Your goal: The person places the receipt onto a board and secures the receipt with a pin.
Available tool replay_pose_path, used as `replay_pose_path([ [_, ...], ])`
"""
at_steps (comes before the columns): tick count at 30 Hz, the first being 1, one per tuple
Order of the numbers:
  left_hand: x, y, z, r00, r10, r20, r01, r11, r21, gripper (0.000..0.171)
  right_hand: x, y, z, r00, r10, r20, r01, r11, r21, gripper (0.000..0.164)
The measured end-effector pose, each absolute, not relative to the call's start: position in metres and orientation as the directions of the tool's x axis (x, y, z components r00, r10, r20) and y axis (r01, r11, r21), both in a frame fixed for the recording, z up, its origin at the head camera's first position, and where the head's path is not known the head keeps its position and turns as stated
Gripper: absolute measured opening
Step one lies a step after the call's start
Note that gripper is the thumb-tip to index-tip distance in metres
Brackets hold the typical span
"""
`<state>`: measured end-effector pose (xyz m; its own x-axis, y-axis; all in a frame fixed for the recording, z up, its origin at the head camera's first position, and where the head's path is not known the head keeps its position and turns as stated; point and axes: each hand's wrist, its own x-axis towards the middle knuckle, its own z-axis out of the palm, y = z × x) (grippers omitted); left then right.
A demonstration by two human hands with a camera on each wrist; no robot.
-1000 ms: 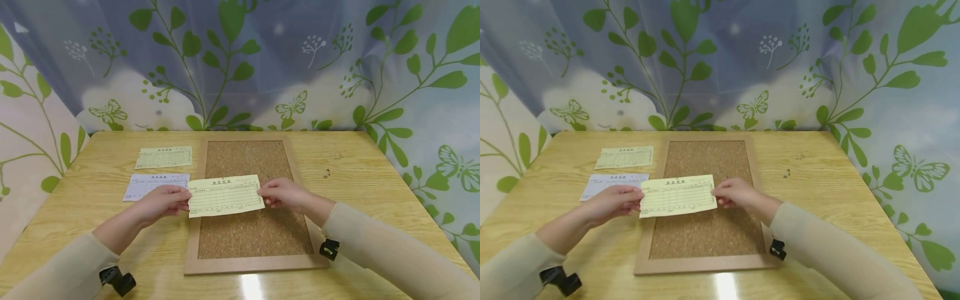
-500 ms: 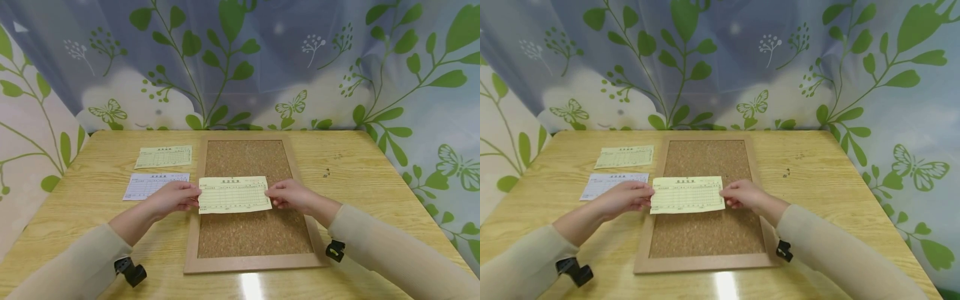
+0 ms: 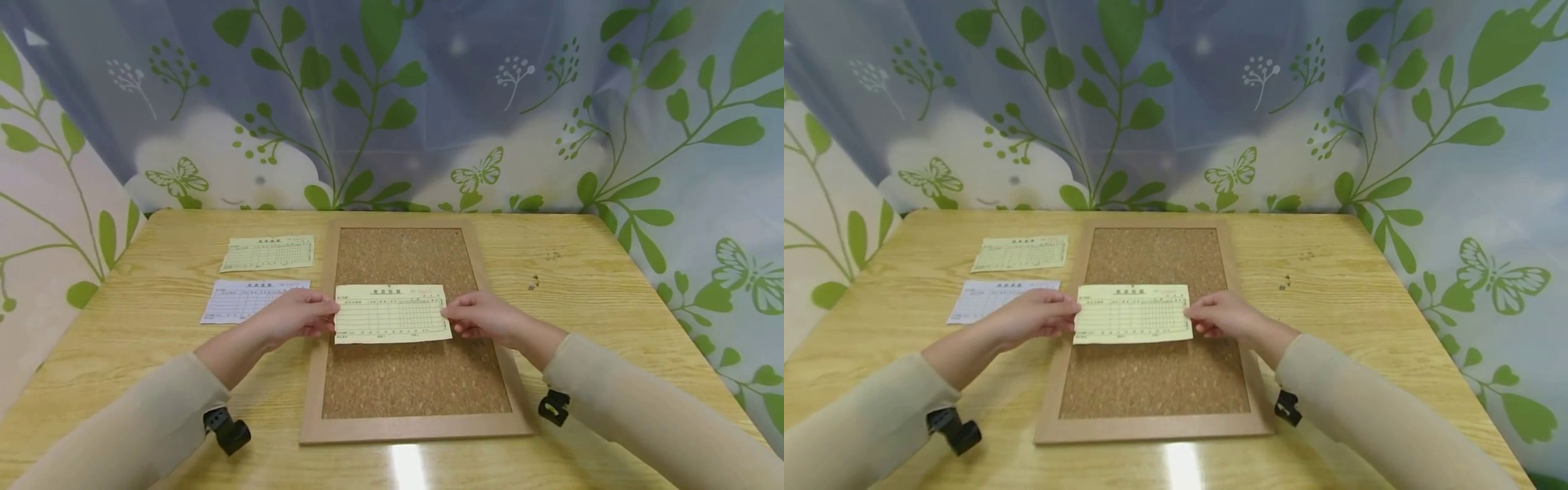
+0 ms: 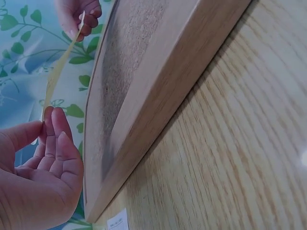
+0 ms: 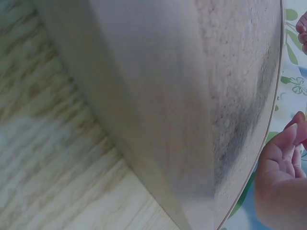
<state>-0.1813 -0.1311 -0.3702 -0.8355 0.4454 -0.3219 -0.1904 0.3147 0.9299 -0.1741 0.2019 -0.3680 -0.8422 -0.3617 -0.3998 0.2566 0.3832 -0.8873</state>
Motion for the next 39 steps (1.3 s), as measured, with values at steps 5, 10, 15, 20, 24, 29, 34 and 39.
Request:
replay_pose_path([
  [5, -0.184, -0.129, -0.371, -0.836, 0.447, -0.32, -0.181, 0.325, 0.928, 0.026, -0.175, 0.204, -0.368, -0.843, -0.367, -0.394, 0.248, 0.385, -0.889, 0.018],
  [10, -0.186, -0.128, -0.373, -0.841, 0.432, -0.326, -0.18, 0.345, 0.921, 0.025, -0.177, 0.203, -0.371, -0.841, -0.373, -0.392, 0.243, 0.386, -0.89, 0.017],
  [15, -0.188, -0.126, -0.373, -0.841, 0.433, -0.326, -0.177, 0.349, 0.92, 0.025, -0.179, 0.206, -0.372, -0.846, -0.362, -0.391, 0.239, 0.399, -0.885, 0.018],
  [20, -0.19, -0.122, -0.373, -0.84, 0.425, -0.336, -0.19, 0.349, 0.918, 0.025, -0.181, 0.209, -0.372, -0.846, -0.369, -0.384, 0.227, 0.402, -0.887, 0.019],
  [24, -0.19, -0.119, -0.37, -0.841, 0.418, -0.343, -0.192, 0.361, 0.913, 0.025, -0.182, 0.211, -0.373, -0.846, -0.367, -0.387, 0.232, 0.4, -0.887, 0.018],
  [29, -0.191, -0.116, -0.368, -0.843, 0.413, -0.344, -0.191, 0.369, 0.91, 0.025, -0.183, 0.214, -0.373, -0.847, -0.363, -0.389, 0.241, 0.392, -0.888, 0.018],
  [34, -0.196, -0.114, -0.372, -0.844, 0.41, -0.346, -0.187, 0.379, 0.906, 0.026, -0.185, 0.215, -0.372, -0.849, -0.35, -0.397, 0.251, 0.394, -0.884, 0.018],
  [39, -0.2, -0.111, -0.374, -0.847, 0.401, -0.349, -0.197, 0.374, 0.906, 0.025, -0.188, 0.216, -0.37, -0.846, -0.348, -0.404, 0.259, 0.394, -0.882, 0.018],
])
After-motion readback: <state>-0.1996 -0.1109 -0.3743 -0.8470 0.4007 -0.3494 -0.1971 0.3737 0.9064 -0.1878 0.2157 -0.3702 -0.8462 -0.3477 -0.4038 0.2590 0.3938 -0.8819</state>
